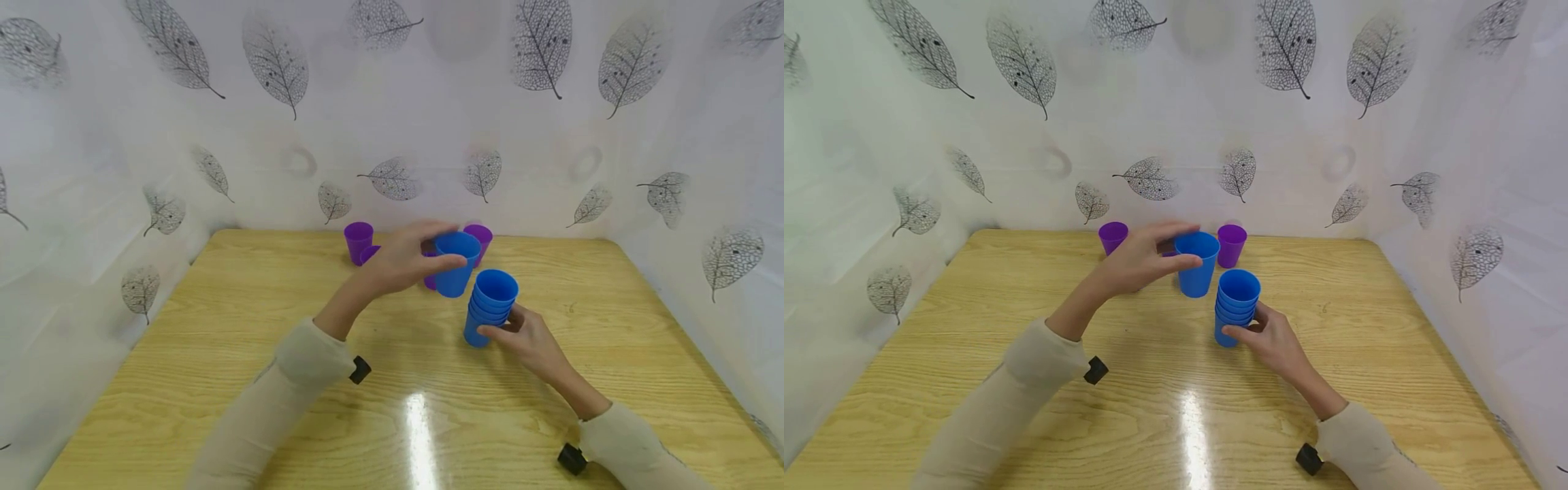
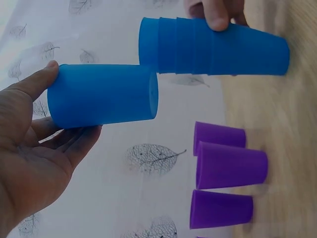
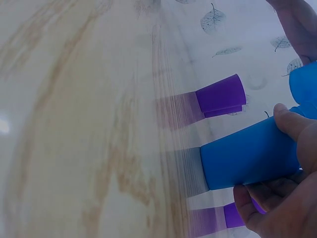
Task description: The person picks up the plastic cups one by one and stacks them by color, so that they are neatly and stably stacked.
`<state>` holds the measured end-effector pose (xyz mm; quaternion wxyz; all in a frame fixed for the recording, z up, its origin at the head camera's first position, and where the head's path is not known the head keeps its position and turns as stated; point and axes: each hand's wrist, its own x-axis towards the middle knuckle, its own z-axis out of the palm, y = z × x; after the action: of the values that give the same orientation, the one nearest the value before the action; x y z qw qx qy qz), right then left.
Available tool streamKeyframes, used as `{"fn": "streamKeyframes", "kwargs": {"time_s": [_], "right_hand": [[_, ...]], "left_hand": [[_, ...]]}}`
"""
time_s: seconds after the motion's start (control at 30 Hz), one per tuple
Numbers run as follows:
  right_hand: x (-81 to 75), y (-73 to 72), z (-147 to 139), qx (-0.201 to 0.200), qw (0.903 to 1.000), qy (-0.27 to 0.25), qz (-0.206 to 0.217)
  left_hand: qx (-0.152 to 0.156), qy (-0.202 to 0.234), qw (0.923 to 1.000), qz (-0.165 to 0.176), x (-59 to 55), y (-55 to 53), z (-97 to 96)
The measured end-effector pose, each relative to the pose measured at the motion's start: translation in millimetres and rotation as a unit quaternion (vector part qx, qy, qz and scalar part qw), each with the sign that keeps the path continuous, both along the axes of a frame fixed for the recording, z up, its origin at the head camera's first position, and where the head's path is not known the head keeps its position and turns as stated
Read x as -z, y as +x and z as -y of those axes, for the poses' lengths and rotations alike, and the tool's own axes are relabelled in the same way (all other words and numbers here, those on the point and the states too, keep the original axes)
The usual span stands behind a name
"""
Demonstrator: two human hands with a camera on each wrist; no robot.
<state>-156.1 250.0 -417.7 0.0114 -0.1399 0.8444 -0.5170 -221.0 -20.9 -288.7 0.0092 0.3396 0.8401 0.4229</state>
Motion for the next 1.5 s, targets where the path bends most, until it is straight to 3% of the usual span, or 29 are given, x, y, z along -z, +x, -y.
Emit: {"fn": "streamKeyframes", "kwargs": {"time_s": [0.13,0.3,0.47,0.67,0.97,1.13,1.5], "right_hand": [[-0.3,0.0,0,0.001,1.0000,0.003,0.000],[-1.0,-0.1,0,0.000,1.0000,0.005,0.000],[-1.2,0.5,0,-0.001,1.0000,0.006,0.000],[-1.1,1.2,0,-0.002,0.9999,-0.006,0.009],[-0.6,1.4,0,-0.006,0.9998,-0.012,0.011],[-0.1,1.0,-1,-0.009,0.9999,-0.013,0.007],[1.0,1.6,-2,-0.014,0.9997,-0.019,0.005]], "left_hand": [[0.007,0.007,0.9999,-0.012,-9.6,0.0,-10.0],[0.022,0.028,0.9994,-0.004,-20.9,0.9,-20.1],[0.033,0.039,0.9987,-0.004,-26.3,2.2,-29.7],[0.045,0.016,0.9984,-0.031,-21.9,3.4,-41.0],[0.047,0.017,0.9985,-0.023,-14.5,5.4,-52.0],[0.039,0.006,0.9986,-0.036,-12.1,6.5,-57.4],[0.065,0.025,0.9975,-0.015,-2.6,11.0,-61.8]]}}
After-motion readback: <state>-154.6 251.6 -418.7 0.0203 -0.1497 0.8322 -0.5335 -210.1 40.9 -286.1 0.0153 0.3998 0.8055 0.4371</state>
